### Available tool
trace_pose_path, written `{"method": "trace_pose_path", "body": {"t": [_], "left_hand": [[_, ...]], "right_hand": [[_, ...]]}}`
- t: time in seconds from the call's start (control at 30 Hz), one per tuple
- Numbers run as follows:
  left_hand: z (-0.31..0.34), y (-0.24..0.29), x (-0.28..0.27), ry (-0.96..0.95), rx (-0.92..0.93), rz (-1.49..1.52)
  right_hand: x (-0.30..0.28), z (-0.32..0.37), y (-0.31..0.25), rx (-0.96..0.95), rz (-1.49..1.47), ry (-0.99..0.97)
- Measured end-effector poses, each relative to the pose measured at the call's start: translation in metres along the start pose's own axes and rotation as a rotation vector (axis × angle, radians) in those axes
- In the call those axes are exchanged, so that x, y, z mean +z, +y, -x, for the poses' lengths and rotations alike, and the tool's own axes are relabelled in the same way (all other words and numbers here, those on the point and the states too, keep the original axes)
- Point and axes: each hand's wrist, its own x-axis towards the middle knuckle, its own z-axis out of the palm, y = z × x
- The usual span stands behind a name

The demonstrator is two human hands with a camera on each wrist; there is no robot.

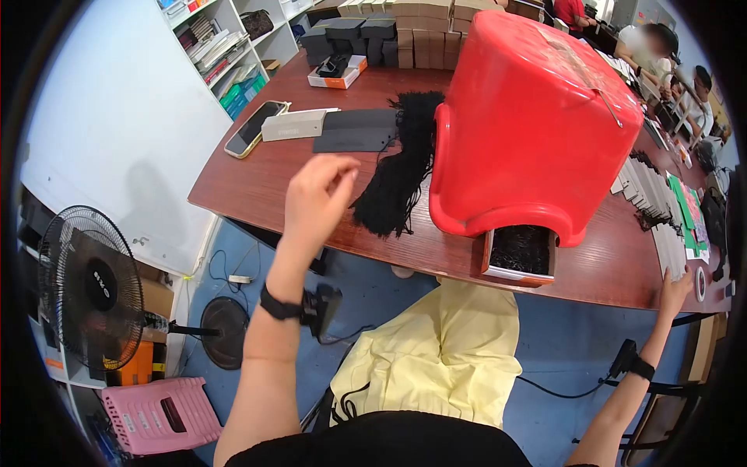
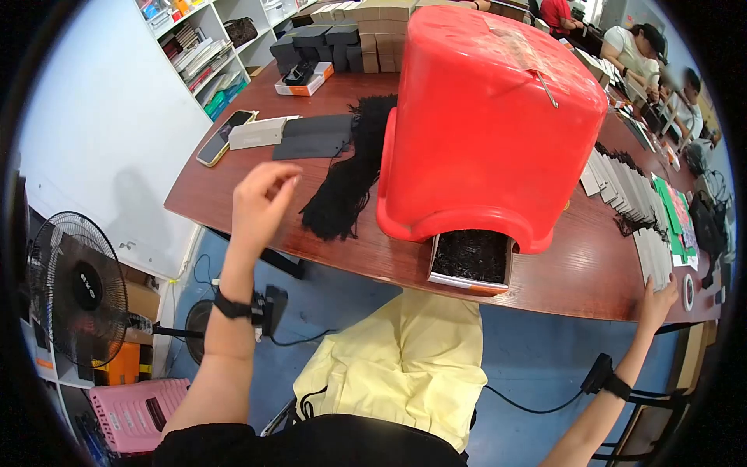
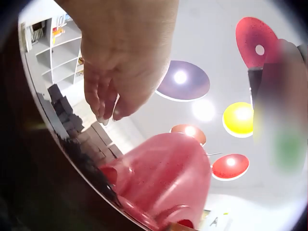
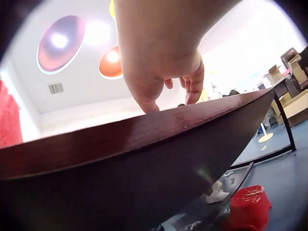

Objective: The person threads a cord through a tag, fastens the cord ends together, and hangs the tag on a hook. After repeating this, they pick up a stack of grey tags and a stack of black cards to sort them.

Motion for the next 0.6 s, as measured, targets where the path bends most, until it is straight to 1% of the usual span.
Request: {"method": "trace_pose_path", "body": {"t": [0.03,0.07,0.1,0.13,0.17,0.2,0.23,0.27,0.3,0.33,0.4,0.43,0.5,0.6], "left_hand": [[-0.012,-0.010,-0.002,-0.040,0.040,-0.060],[-0.024,-0.021,-0.003,-0.079,0.079,-0.120],[-0.035,-0.032,-0.004,-0.075,0.082,-0.125],[-0.045,-0.044,-0.004,-0.151,0.064,-0.230],[-0.055,-0.054,-0.005,-0.227,0.043,-0.336],[-0.063,-0.065,-0.004,-0.224,0.044,-0.339],[-0.070,-0.075,-0.003,-0.290,0.112,-0.364],[-0.076,-0.083,-0.001,-0.357,0.180,-0.387],[-0.078,-0.086,0.003,-0.381,0.234,-0.389],[-0.081,-0.088,0.006,-0.380,0.237,-0.386],[-0.086,-0.091,0.012,-0.452,0.312,-0.405],[-0.089,-0.091,0.013,-0.451,0.316,-0.402],[-0.092,-0.090,0.015,-0.534,0.263,-0.440],[-0.095,-0.090,0.019,-0.521,0.300,-0.510]], "right_hand": [[-0.007,0.004,-0.011,-0.054,-0.002,0.031],[-0.013,0.007,-0.021,-0.053,-0.008,0.032],[-0.019,0.010,-0.031,-0.030,-0.093,-0.007],[-0.021,0.012,-0.039,-0.008,-0.178,-0.045],[-0.022,0.014,-0.045,-0.009,-0.185,-0.041],[-0.022,0.017,-0.048,-0.082,-0.196,-0.014],[-0.023,0.020,-0.052,-0.155,-0.206,0.014],[-0.026,0.023,-0.058,-0.154,-0.207,0.015],[-0.029,0.026,-0.065,-0.145,-0.270,0.004],[-0.032,0.028,-0.072,-0.135,-0.333,-0.006],[-0.037,0.030,-0.080,-0.145,-0.368,-0.012],[-0.040,0.032,-0.083,-0.159,-0.405,-0.022],[-0.044,0.034,-0.090,-0.154,-0.420,-0.029],[-0.046,0.036,-0.093,-0.175,-0.444,-0.027]]}}
